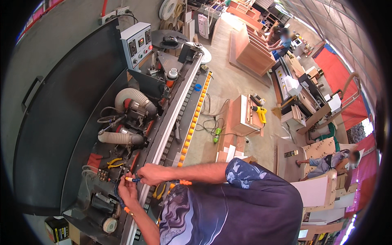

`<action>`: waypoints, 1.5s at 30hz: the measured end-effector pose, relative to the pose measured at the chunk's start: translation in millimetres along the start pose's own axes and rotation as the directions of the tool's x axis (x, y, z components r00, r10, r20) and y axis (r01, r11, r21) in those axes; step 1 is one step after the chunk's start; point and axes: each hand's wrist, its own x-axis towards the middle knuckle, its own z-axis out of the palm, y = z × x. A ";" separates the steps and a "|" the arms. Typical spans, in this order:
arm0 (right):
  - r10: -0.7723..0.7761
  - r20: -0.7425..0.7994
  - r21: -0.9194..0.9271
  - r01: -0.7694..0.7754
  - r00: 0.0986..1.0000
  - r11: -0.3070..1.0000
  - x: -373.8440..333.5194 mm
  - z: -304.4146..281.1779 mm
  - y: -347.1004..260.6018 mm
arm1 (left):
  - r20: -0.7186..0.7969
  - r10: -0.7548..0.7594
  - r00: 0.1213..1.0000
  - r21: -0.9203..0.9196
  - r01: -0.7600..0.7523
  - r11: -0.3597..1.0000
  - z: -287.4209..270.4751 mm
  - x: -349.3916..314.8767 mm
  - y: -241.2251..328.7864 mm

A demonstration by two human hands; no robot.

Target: The person assembles a braided blue cable by repeatedly inserting small orange cylindrical connectors into the cable ends. They use pliers to crimp or secure the connectors and place the assembled sections onto a long metal rail with yellow rollers. The person handles the cable and connectors one at a time, repeating the insertion and crimping steps throughout the clip.

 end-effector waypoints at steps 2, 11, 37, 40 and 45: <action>0.000 0.030 0.015 -0.001 1.000 1.000 7.4 4.3 1.4 | -0.024 -0.003 1.000 0.003 0.003 1.000 4.2 -4.7 1.7; -0.116 0.009 -0.068 0.116 0.993 0.991 11.1 2.0 -9.1 | -0.125 0.038 0.991 -0.193 -0.062 0.979 0.5 1.8 2.1; -0.253 -0.122 -0.042 0.250 0.960 0.967 27.7 26.0 -6.6 | 0.031 0.075 0.997 -0.190 -0.068 0.979 -20.7 28.0 -10.9; -0.309 -0.183 -0.078 0.300 0.933 0.951 27.2 27.7 -9.0 | 0.048 0.086 0.995 -0.299 -0.068 0.952 -17.7 26.2 -17.9; -0.123 -0.101 0.016 0.125 0.987 0.992 24.6 36.5 -11.5 | -0.071 0.098 0.993 -0.405 -0.119 0.907 -4.0 20.2 -20.9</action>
